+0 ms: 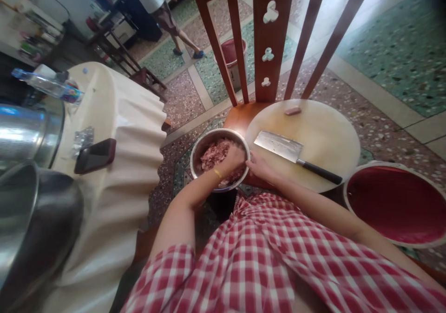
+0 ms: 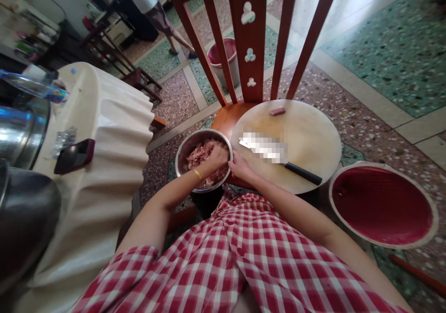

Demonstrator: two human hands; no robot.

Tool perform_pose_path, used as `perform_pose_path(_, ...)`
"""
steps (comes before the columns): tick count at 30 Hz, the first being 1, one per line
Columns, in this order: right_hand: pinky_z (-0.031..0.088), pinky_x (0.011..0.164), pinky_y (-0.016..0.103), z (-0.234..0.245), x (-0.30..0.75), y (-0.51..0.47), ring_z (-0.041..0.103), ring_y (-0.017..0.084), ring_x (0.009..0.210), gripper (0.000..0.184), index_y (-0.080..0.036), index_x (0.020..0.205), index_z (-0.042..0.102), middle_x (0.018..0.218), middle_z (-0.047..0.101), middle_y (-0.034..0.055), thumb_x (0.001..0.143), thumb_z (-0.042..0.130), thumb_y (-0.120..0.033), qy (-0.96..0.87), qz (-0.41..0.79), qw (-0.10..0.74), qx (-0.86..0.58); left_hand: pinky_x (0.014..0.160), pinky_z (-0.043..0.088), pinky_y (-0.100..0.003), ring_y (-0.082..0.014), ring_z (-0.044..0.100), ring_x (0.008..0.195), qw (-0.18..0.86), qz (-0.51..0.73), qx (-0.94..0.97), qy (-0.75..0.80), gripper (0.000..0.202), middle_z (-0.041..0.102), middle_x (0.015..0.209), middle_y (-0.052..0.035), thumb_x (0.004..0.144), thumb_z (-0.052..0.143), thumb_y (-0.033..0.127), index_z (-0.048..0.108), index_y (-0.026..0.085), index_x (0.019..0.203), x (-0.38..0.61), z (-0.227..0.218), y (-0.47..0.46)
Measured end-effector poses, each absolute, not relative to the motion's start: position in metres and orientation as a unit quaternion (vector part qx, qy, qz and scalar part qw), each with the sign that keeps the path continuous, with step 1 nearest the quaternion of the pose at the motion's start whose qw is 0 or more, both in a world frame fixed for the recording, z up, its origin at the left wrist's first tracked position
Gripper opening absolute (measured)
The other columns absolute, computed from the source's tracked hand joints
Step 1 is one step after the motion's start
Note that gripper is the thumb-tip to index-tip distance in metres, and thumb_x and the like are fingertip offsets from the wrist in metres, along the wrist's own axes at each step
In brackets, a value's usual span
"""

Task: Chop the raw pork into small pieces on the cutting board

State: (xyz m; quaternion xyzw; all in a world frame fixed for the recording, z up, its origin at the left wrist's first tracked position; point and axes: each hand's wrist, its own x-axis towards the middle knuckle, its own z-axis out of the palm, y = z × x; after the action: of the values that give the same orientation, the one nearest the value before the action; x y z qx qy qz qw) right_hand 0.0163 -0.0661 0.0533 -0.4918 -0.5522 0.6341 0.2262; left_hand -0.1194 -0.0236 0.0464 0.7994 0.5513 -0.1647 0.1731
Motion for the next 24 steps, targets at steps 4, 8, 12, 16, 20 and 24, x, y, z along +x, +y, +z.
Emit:
perform_pose_path(4,0.039,0.038,0.019,0.058,0.017,-0.066,0.050,0.011,0.035,0.031,-0.018,0.106,0.047,0.042,0.046,-0.0107,0.076,0.043,-0.014,-0.545,0.639,0.223,-0.496,0.109,0.014,-0.053,-0.0239,0.037,0.127,0.146,-0.156,0.881,0.423,0.035,0.048,0.134,-0.0075,0.087,0.040,0.021,0.054,0.024,0.119,-0.164,0.052,-0.071)
perform_pose_path(8,0.040,0.039,0.020,0.066,0.017,-0.066,0.050,0.011,0.036,0.027,-0.019,0.102,0.048,0.043,0.047,-0.0100,0.076,0.043,-0.014,-0.533,0.643,0.226,-0.501,0.104,0.021,-0.057,-0.0300,0.027,0.133,0.099,-0.151,0.851,0.494,0.042,0.029,0.147,-0.0075,0.085,0.048,0.030,0.045,0.031,0.128,-0.210,0.084,-0.069)
perform_pose_path(12,0.040,0.039,0.020,0.066,0.016,-0.067,0.050,0.012,0.037,0.029,-0.019,0.105,0.048,0.042,0.047,-0.0098,0.077,0.044,-0.014,-0.535,0.638,0.232,-0.503,0.104,0.030,-0.039,-0.0236,0.041,0.124,0.128,-0.120,0.866,0.468,0.041,0.039,0.140,-0.0111,0.088,0.042,0.037,0.048,0.023,0.126,-0.207,0.100,-0.025)
perform_pose_path(16,0.040,0.038,0.021,0.063,0.015,-0.069,0.050,0.012,0.037,0.027,-0.020,0.103,0.049,0.043,0.047,-0.0094,0.077,0.043,-0.015,-0.536,0.636,0.231,-0.505,0.099,0.036,-0.031,-0.0202,0.053,0.110,0.136,-0.148,0.806,0.556,0.037,0.059,0.116,-0.0107,0.090,0.036,0.038,0.057,0.018,0.112,-0.209,0.092,0.013)
perform_pose_path(20,0.040,0.038,0.021,0.064,0.015,-0.069,0.050,0.012,0.036,0.030,-0.019,0.106,0.048,0.045,0.049,-0.0091,0.077,0.042,-0.014,-0.529,0.645,0.236,-0.498,0.096,0.039,-0.031,-0.0222,0.056,0.109,0.193,-0.156,0.679,0.691,0.040,0.061,0.116,-0.0132,0.090,0.034,0.039,0.054,0.015,0.116,-0.236,0.070,-0.004)
perform_pose_path(24,0.039,0.036,0.020,0.062,0.014,-0.069,0.050,0.012,0.036,0.031,-0.019,0.106,0.048,0.045,0.048,-0.0091,0.076,0.042,-0.014,-0.532,0.637,0.240,-0.504,0.099,0.038,-0.036,-0.0243,0.053,0.115,0.292,-0.085,0.568,0.765,0.052,0.055,0.123,-0.0202,0.093,0.024,0.041,0.043,0.008,0.128,-0.243,0.049,-0.045)
